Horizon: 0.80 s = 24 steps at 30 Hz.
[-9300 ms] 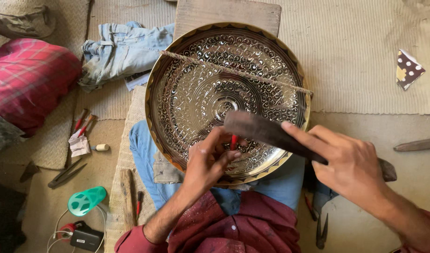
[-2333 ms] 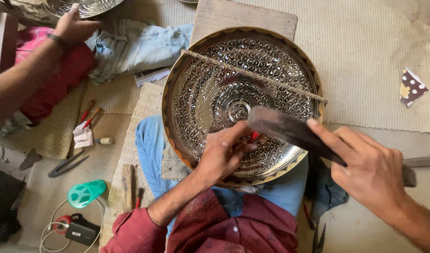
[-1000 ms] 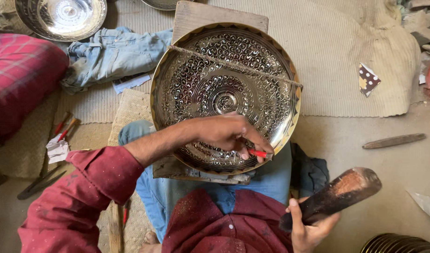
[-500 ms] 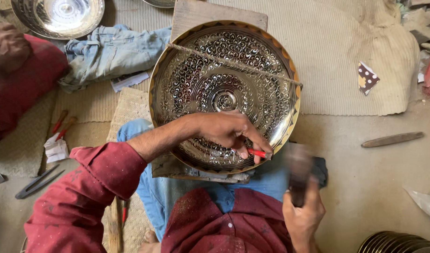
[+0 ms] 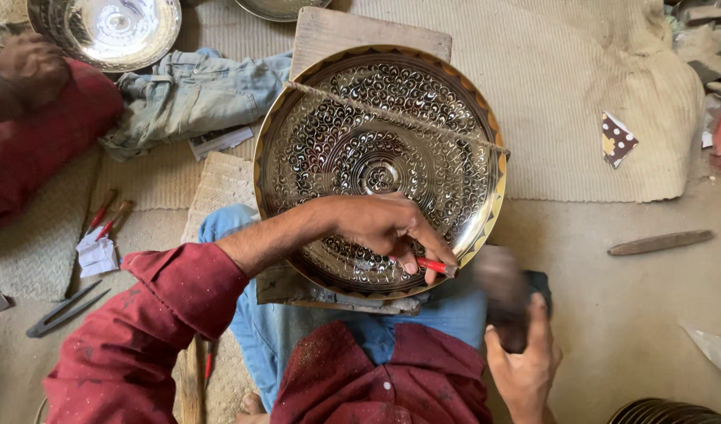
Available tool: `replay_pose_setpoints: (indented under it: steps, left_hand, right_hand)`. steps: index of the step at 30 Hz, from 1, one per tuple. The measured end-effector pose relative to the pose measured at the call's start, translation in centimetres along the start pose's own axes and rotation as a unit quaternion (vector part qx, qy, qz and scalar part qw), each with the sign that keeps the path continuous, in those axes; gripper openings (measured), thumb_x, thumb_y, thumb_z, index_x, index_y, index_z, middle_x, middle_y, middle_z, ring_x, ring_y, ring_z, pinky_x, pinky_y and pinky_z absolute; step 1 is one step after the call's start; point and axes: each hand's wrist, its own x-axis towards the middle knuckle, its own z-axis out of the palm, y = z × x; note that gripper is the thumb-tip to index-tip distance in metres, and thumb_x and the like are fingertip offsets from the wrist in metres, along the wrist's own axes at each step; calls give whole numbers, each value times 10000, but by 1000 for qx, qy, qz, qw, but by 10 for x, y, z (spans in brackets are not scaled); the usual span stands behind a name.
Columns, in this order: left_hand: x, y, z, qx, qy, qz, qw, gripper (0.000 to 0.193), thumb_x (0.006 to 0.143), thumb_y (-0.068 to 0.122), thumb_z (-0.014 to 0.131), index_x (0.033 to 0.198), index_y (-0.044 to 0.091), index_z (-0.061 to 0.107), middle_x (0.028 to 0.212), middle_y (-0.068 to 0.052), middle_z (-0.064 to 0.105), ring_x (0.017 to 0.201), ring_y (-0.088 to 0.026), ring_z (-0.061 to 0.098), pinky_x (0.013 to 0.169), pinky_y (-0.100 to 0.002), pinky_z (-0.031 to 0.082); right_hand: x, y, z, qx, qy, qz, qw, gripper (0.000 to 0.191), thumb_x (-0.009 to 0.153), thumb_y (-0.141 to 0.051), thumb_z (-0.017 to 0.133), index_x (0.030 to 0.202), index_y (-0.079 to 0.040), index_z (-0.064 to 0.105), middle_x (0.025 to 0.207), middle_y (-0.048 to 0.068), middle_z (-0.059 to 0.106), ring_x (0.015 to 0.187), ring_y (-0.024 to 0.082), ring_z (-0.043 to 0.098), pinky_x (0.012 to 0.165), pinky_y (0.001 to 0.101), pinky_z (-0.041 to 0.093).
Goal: The person sits on the floor with a large brass tray lashed to a board and hammers a red-handled punch against the tray's surface with a wooden mallet, working the punch across the engraved pattern to emboss the design. At one point the person repositions the rope holding the tray and rotates the tray to reach new areas.
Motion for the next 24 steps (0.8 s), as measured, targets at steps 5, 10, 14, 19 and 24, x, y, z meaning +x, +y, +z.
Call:
replay_pose_setpoints:
  steps: [5,10,14,19,24]
  left_hand:
    - [-2,1,0,39,-6,-63,997,551,869,50,753,1379,223,637,1210,42,775,977,-102,774,834,-282,641]
    - [-2,-3,0,49,3,-45,998,547,872,39,737,1372,240,645,1231,51,765,990,-95,770,823,-274,653]
    - [-2,-1,1,59,2,-31,998,544,880,51,744,1381,238,642,1215,53,777,1005,-100,771,839,-293,633]
    - [-3,6,-1,70,-5,-85,994,539,871,89,740,1372,263,643,1216,84,769,982,-93,771,816,-295,621]
    - [-1,12,-1,102,-6,-72,992,575,850,94,739,1381,285,629,1216,106,771,1048,-83,751,859,-309,580]
  right_hand:
    - [2,1,-2,-118,-24,-80,989,692,714,61,798,1350,-6,533,939,205,668,805,394,650,710,473,512]
    - [4,0,-5,-8,-15,-1,1000,729,693,26,794,1362,-47,513,950,166,674,812,347,660,745,439,547]
    - [4,-2,-6,238,8,166,957,707,773,-15,765,1416,-57,477,941,100,654,781,278,637,761,388,549]
    - [6,2,-8,94,0,99,991,640,729,9,783,1321,-66,550,947,116,669,804,310,652,757,412,544]
    - [7,3,-10,-31,-13,6,999,630,689,24,772,1290,-57,599,957,139,684,816,327,671,761,430,548]
